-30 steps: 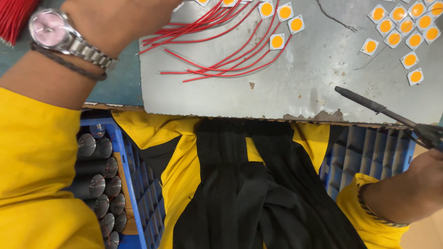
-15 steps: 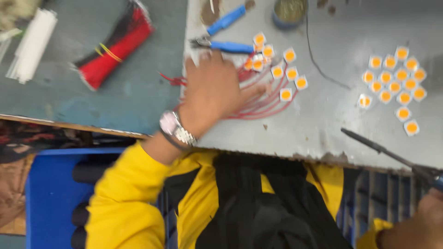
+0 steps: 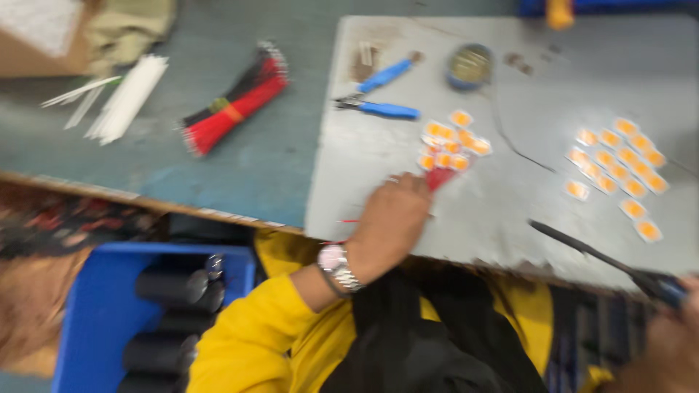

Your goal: The person solders red wires to square LED modules using a soldering iron and solder wire. They then strip the ends of a bundle of red wires with pliers and dip the stripped ends into a small container of liquid.

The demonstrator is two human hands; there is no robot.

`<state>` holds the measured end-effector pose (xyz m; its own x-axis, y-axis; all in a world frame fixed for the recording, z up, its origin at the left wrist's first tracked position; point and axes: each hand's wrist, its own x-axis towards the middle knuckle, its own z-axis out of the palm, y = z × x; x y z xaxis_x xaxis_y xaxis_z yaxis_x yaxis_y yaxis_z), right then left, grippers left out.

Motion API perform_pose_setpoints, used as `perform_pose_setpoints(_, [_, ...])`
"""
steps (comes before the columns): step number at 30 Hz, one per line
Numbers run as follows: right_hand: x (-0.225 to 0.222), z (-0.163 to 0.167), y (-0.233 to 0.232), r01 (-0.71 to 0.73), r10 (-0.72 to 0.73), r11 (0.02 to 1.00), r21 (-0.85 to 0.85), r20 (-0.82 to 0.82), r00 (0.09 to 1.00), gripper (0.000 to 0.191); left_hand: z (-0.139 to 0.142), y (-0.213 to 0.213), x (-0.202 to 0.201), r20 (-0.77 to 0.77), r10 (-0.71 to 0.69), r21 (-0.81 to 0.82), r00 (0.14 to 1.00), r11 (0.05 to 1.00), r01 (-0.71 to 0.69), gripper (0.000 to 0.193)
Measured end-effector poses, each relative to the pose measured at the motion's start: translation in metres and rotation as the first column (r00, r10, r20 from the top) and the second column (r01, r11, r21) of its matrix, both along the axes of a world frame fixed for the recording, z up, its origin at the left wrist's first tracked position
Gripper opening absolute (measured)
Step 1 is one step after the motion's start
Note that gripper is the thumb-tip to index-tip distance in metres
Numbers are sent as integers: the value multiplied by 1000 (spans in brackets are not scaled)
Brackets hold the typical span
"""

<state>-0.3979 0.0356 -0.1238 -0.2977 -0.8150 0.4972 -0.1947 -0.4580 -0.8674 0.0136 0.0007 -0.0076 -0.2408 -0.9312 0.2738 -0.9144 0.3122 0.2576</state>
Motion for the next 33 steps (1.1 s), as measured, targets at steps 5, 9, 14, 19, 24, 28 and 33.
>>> perform_pose_setpoints(5, [22, 77, 25, -19, 22, 998, -64, 46, 999, 26, 35, -1, 9, -30, 66, 203, 997, 977, -59, 40])
perform_pose_setpoints(9, [27, 103, 24, 34, -26, 997, -63, 123, 992, 28, 77, -8, 35, 130, -143, -82, 981, 985, 154, 44])
perform_pose_setpoints(14, [13, 74, 19, 70, -61, 996, -63, 132, 989, 25, 75, 0, 12, 12, 9, 109, 1000, 994, -10, 93])
perform_pose_setpoints(19, [-5, 26, 11, 32, -45, 996, 84, 152, 987, 22, 31, -10, -12, 3, 119, 6, 993, 993, -119, 58])
perform_pose_setpoints(24, [-42, -2, 16, 11, -26, 994, 104, 145, 989, 20, 15, -36, 31, 132, -35, 65, 991, 998, 26, 9])
perform_pose_setpoints(28, [-56, -24, 17, 3, -21, 994, 110, 161, 987, 21, 16, -79, 88, 127, -259, -180, 957, 943, 279, 15])
perform_pose_setpoints(33, [-65, -42, 11, 74, -77, 992, 102, 28, 997, 23, 6, -108, 97, 139, -187, -283, 972, 934, 220, 13])
